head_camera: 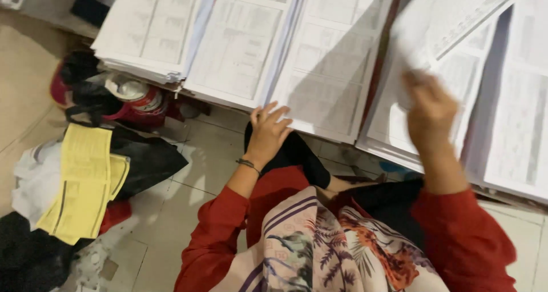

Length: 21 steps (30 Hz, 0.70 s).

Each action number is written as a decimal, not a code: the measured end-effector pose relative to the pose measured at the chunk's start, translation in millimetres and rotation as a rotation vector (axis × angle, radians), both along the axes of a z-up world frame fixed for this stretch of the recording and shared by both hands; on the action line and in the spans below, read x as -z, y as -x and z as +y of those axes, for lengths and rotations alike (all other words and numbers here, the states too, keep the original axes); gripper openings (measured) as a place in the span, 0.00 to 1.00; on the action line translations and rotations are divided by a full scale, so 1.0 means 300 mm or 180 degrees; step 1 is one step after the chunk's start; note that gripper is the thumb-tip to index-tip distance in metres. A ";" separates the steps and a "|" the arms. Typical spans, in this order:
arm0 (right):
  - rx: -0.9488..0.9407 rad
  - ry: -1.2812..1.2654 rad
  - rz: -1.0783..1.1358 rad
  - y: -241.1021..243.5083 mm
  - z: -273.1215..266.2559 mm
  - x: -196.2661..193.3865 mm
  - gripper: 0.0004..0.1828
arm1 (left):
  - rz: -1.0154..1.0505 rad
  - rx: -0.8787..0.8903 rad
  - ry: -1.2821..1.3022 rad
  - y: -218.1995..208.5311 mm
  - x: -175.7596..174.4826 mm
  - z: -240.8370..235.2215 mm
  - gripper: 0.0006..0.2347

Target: A person sitting on the floor is rapidly sorting, flipping through, and organizing large stacks of printed documents.

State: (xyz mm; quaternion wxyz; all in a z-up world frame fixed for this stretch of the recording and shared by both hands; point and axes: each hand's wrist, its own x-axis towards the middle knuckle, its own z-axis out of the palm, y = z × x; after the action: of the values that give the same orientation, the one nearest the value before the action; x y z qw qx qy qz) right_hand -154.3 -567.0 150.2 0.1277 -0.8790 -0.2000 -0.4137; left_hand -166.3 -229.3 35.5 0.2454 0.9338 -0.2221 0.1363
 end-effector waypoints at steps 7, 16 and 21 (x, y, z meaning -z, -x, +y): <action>-0.0512 -0.0088 0.1471 0.028 0.411 0.183 0.14 | -0.0515 0.0084 -0.0043 -0.049 -0.055 -0.017 0.04; -0.0263 -0.0961 0.2735 -0.105 0.174 0.229 0.09 | -0.0023 -0.0335 0.0317 -0.183 -0.068 0.192 0.25; -0.0235 -0.2404 0.2036 -0.170 -0.231 0.221 0.10 | 0.0290 -0.0597 -0.0231 -0.196 0.035 0.424 0.14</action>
State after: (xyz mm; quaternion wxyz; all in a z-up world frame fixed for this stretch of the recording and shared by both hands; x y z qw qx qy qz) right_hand -103.2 -636.2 83.9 0.5068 -0.8465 -0.0179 -0.1620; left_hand -107.5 -102.1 25.1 0.2074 0.9639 -0.1271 0.1079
